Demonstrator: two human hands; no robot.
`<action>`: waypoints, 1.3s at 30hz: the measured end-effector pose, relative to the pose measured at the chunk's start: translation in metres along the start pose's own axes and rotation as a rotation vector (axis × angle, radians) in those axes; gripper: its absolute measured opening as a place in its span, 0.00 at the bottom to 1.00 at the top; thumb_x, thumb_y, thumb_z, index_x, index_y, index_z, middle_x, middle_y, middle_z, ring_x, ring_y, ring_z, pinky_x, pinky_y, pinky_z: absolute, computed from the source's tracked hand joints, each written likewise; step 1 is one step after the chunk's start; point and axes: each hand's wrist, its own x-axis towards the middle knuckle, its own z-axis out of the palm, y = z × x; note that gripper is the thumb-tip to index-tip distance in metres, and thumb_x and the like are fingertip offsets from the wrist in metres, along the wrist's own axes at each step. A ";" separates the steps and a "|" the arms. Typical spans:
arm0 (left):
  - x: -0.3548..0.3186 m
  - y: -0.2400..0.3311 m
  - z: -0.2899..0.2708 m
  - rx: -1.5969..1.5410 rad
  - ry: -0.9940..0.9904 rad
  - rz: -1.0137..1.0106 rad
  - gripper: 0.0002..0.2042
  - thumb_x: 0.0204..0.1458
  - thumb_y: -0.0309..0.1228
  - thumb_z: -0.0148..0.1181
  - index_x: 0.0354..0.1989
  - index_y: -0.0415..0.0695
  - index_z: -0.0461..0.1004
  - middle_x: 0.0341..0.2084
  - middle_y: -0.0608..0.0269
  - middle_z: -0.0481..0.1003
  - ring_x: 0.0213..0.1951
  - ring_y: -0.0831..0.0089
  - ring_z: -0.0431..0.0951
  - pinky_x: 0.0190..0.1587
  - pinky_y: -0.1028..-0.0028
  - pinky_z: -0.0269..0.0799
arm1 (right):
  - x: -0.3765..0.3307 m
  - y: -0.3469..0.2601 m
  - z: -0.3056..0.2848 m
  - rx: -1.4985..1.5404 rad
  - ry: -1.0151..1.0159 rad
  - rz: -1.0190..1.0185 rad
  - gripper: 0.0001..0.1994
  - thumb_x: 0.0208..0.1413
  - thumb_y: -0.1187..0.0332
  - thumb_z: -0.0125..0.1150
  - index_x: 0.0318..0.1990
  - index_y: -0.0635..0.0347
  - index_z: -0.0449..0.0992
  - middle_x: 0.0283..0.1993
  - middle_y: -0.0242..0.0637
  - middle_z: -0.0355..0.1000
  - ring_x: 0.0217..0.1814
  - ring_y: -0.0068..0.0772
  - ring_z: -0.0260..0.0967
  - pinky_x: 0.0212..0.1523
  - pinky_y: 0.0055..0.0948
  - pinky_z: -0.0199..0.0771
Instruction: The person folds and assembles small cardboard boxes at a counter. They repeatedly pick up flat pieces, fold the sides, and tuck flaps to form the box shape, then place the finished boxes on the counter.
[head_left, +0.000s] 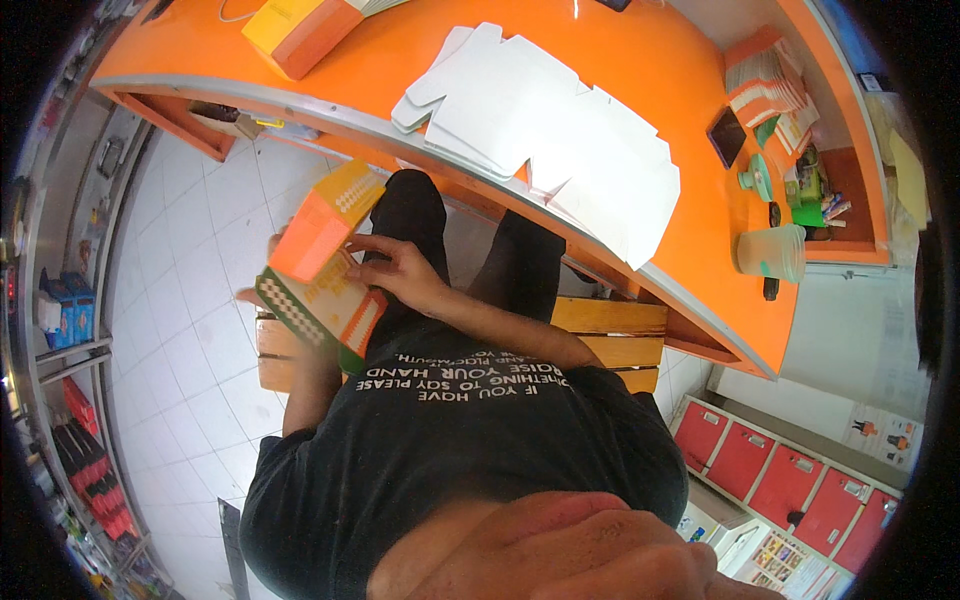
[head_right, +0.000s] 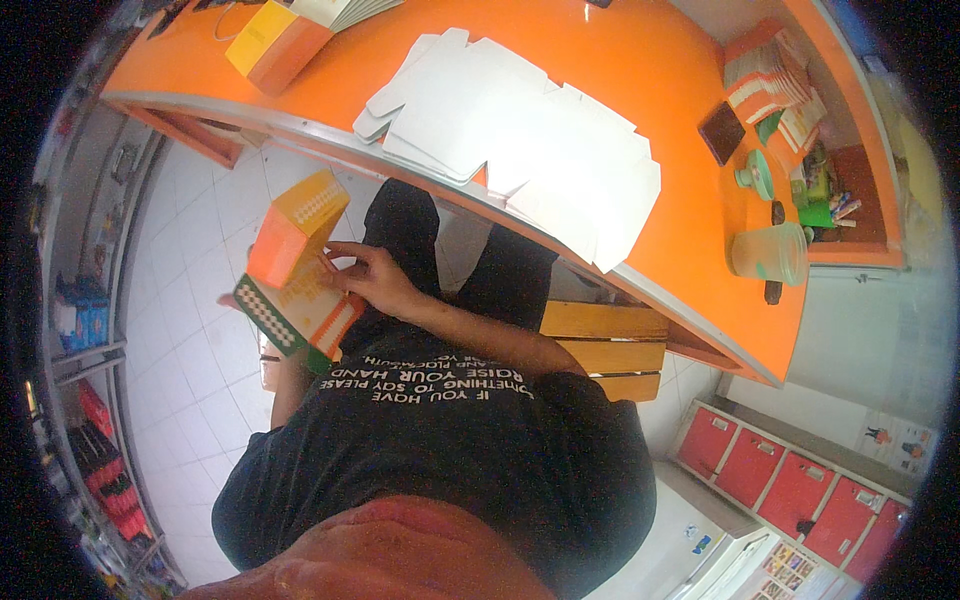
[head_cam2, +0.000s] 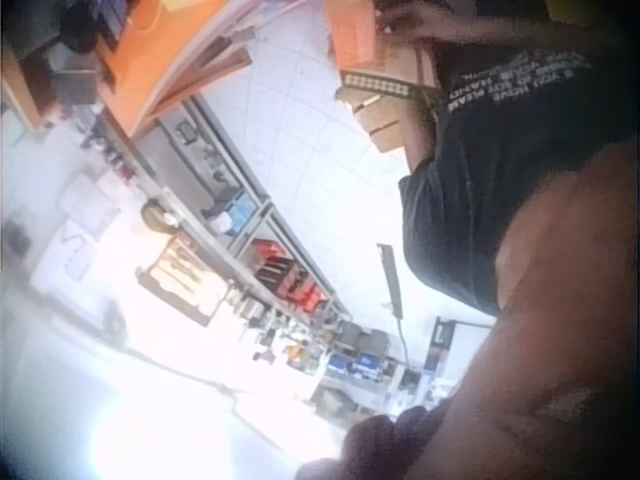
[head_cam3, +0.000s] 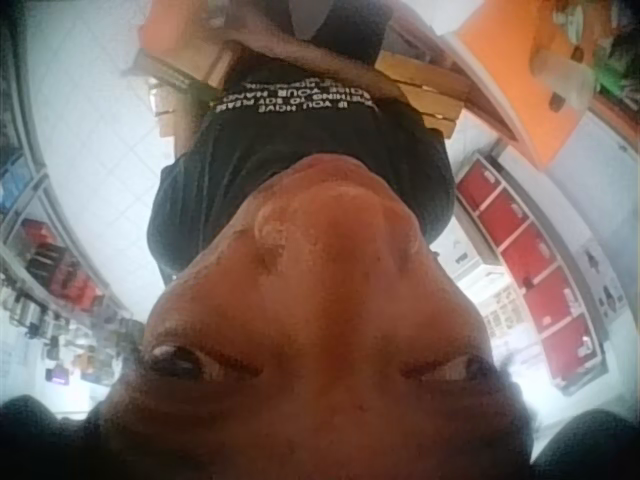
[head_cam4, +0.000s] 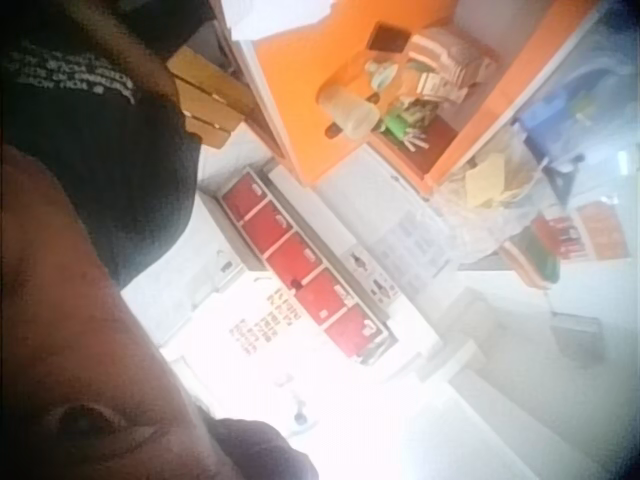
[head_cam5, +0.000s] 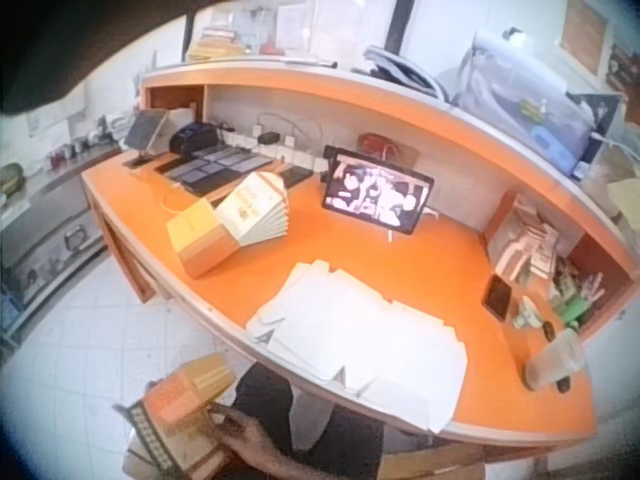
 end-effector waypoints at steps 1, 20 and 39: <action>-0.004 -0.004 0.000 -0.021 0.003 -0.011 0.22 0.67 0.45 0.43 0.56 0.39 0.70 0.47 0.56 0.77 0.46 0.65 0.79 0.48 0.67 0.77 | 0.001 -0.001 -0.001 0.019 0.003 0.012 0.26 0.58 0.70 0.68 0.63 0.64 0.70 0.59 0.39 0.73 0.54 0.26 0.73 0.56 0.27 0.74; -0.031 0.003 -0.049 0.152 0.110 -0.180 0.30 0.64 0.43 0.55 0.70 0.41 0.56 0.63 0.55 0.66 0.64 0.62 0.67 0.63 0.55 0.65 | -0.002 -0.048 0.005 -0.560 0.195 -0.794 0.06 0.56 0.78 0.67 0.40 0.66 0.79 0.41 0.45 0.78 0.44 0.35 0.79 0.44 0.28 0.77; -0.043 0.007 -0.007 0.462 0.007 -0.069 0.16 0.64 0.31 0.59 0.55 0.33 0.72 0.47 0.55 0.78 0.51 0.69 0.78 0.55 0.68 0.73 | 0.005 -0.038 -0.023 -0.383 0.053 -0.257 0.15 0.53 0.66 0.74 0.44 0.65 0.81 0.40 0.35 0.78 0.36 0.20 0.72 0.35 0.22 0.71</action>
